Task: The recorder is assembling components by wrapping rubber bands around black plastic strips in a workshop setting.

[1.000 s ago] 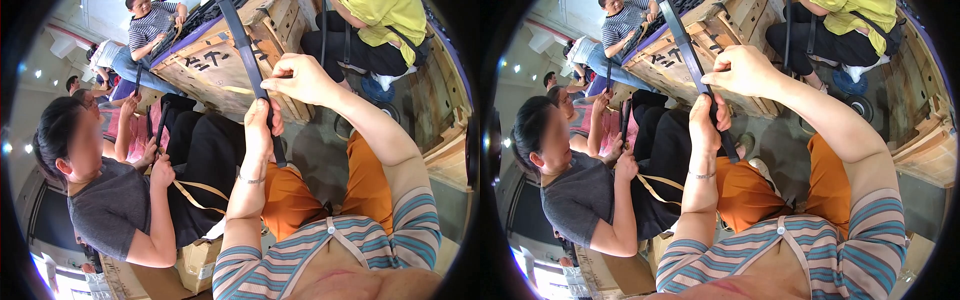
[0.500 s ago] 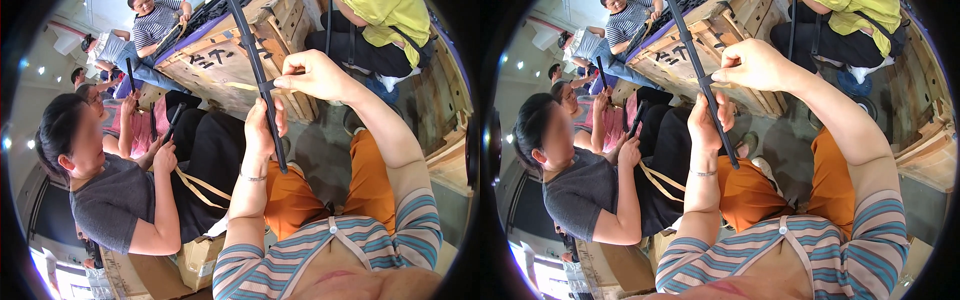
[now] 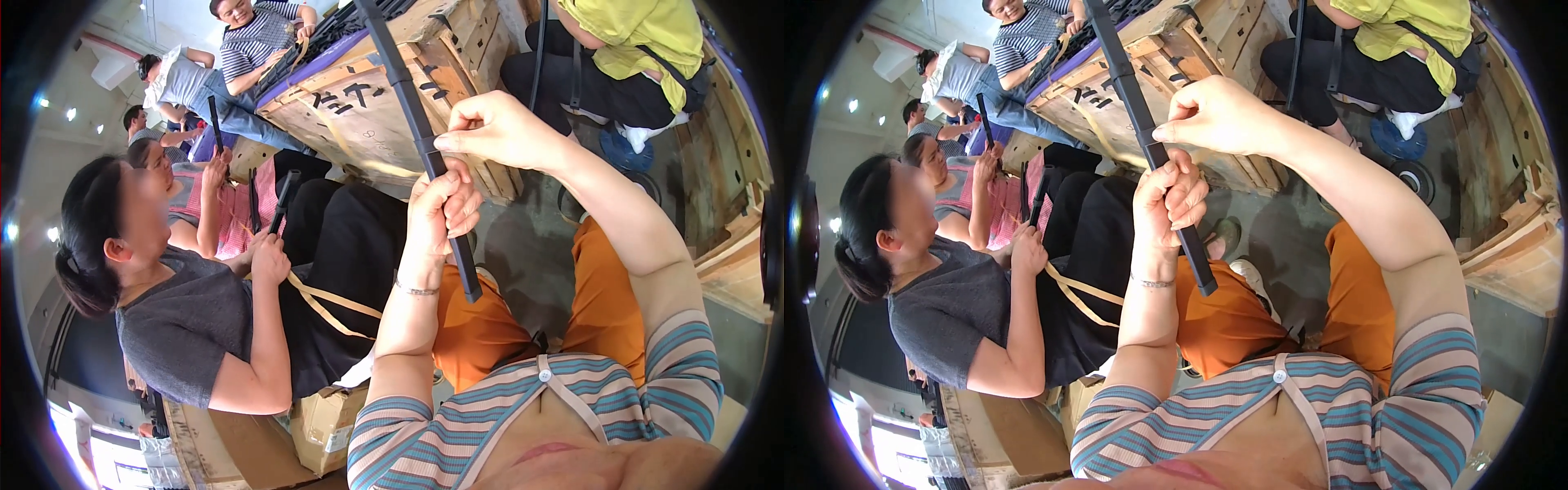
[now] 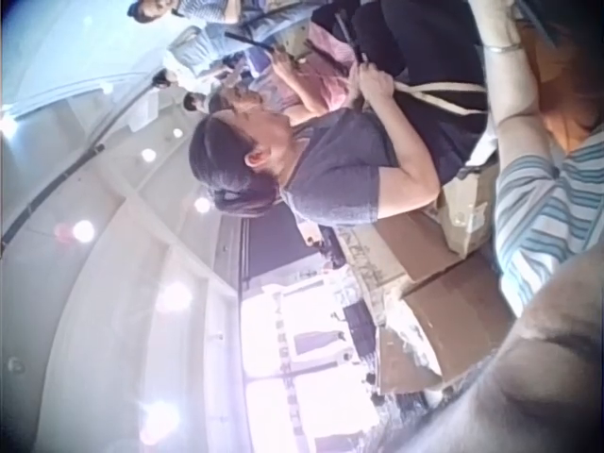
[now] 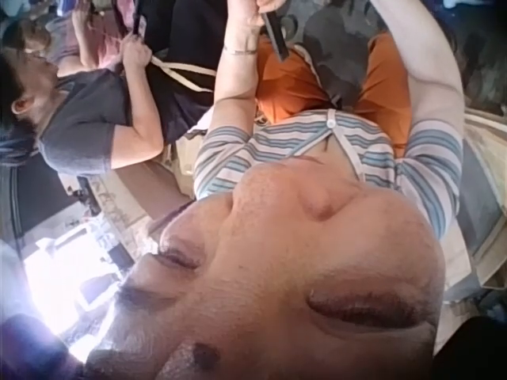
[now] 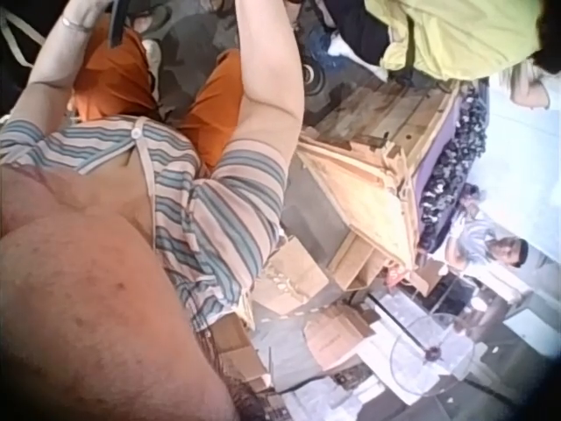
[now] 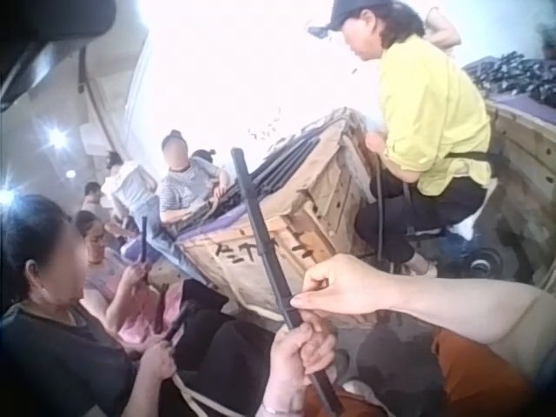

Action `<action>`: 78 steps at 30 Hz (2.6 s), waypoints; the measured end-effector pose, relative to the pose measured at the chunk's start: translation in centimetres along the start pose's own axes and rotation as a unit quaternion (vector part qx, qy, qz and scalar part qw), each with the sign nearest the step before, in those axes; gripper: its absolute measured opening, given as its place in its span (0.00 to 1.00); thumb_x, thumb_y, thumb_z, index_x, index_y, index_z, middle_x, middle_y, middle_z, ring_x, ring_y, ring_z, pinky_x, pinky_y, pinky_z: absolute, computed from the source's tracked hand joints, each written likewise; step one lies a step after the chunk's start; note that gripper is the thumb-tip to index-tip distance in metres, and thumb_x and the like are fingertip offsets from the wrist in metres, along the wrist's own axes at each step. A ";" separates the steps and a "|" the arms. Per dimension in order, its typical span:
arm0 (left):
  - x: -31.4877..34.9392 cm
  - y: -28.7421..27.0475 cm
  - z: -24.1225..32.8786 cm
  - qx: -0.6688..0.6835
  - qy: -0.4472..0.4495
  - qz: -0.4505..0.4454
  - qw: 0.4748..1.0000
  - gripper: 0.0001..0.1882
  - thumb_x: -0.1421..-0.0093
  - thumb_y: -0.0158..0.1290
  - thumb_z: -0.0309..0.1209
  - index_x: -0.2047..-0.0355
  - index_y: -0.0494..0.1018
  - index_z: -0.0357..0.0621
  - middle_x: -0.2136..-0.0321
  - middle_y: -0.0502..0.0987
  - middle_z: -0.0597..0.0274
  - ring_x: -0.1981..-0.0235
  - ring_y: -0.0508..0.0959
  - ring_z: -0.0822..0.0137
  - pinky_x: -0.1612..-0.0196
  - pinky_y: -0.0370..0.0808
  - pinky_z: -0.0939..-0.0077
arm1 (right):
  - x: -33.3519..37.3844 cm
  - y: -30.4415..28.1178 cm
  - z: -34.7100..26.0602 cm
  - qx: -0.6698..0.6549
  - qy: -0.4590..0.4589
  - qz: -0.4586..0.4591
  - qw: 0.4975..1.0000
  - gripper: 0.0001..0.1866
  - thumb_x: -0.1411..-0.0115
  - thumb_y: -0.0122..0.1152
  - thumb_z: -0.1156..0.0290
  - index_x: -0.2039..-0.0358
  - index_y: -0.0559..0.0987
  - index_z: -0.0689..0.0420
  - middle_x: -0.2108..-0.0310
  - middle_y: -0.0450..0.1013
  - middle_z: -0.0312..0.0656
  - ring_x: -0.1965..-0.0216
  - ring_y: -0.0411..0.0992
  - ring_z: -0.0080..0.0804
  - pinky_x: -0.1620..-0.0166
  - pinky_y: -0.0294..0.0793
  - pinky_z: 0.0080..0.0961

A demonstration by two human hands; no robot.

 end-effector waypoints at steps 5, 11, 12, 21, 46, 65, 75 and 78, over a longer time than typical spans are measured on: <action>-0.5 -2.3 -0.3 0.058 -0.052 0.041 0.996 0.06 0.43 0.43 0.25 0.70 0.65 0.32 0.90 0.57 0.68 0.91 0.55 0.78 0.93 0.55 0.88 | -1.5 1.6 3.6 -0.094 0.092 -0.016 0.991 0.12 0.47 0.61 0.69 0.83 0.71 0.58 0.84 0.62 0.27 0.78 0.57 0.13 0.73 0.56 0.15; -1.0 -3.6 -0.8 -0.055 -0.067 0.158 0.984 0.06 0.42 0.43 0.26 0.69 0.64 0.34 0.85 0.61 0.66 0.88 0.58 0.77 0.89 0.57 0.87 | -2.0 1.9 5.5 -0.067 0.126 -0.003 0.990 0.11 0.48 0.62 0.70 0.83 0.71 0.57 0.83 0.63 0.27 0.78 0.57 0.12 0.73 0.57 0.14; -0.8 -3.7 -0.6 -0.162 -0.040 0.245 0.955 0.06 0.42 0.43 0.27 0.69 0.63 0.36 0.83 0.62 0.66 0.87 0.60 0.77 0.87 0.58 0.86 | -2.1 1.9 5.7 -0.069 0.121 -0.002 0.990 0.11 0.48 0.62 0.71 0.83 0.71 0.57 0.84 0.64 0.27 0.78 0.57 0.11 0.74 0.57 0.13; -0.5 -7.3 -0.3 -0.505 0.082 0.326 0.795 0.08 0.39 0.44 0.31 0.72 0.62 0.41 0.87 0.60 0.71 0.90 0.58 0.81 0.89 0.55 0.85 | -1.1 1.1 3.6 0.123 0.089 0.017 0.988 0.12 0.51 0.64 0.67 0.82 0.74 0.61 0.87 0.65 0.31 0.82 0.59 0.14 0.77 0.59 0.16; 1.0 -2.2 3.0 -0.169 0.158 0.090 0.969 0.15 0.38 0.41 0.40 0.68 0.64 0.39 0.81 0.66 0.62 0.89 0.62 0.73 0.87 0.59 0.82 | 0.0 -2.2 1.0 0.082 0.084 0.051 0.992 0.17 0.49 0.64 0.67 0.86 0.69 0.59 0.87 0.60 0.26 0.82 0.56 0.10 0.79 0.54 0.14; 1.5 -1.5 2.9 0.006 0.097 0.018 0.995 0.10 0.46 0.50 0.29 0.75 0.67 0.32 0.92 0.57 0.66 0.91 0.55 0.76 0.94 0.53 0.86 | 1.3 -2.5 -0.3 0.057 0.024 0.063 0.996 0.18 0.52 0.66 0.62 0.88 0.70 0.60 0.91 0.61 0.32 0.86 0.55 0.14 0.82 0.53 0.17; 1.9 -1.6 3.1 0.054 0.078 -0.044 0.994 0.09 0.47 0.47 0.30 0.76 0.65 0.36 0.91 0.59 0.64 0.91 0.57 0.73 0.92 0.59 0.83 | 1.8 -2.8 -0.5 0.026 0.033 0.057 0.997 0.22 0.51 0.65 0.63 0.91 0.65 0.57 0.90 0.65 0.31 0.87 0.57 0.13 0.83 0.53 0.14; 2.1 -1.3 3.4 0.061 0.084 -0.071 0.992 0.09 0.48 0.47 0.30 0.76 0.65 0.36 0.91 0.60 0.63 0.91 0.58 0.72 0.92 0.60 0.83 | 1.6 -2.9 0.0 -0.001 0.056 0.047 0.997 0.24 0.51 0.66 0.63 0.92 0.61 0.55 0.91 0.61 0.29 0.87 0.54 0.12 0.83 0.50 0.14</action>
Point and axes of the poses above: each hand's wrist, its own x-axis away from the middle knuckle, its own y-axis out of the palm, z = x × y, the point moved 4 cm from there along -x, towards the middle knuckle
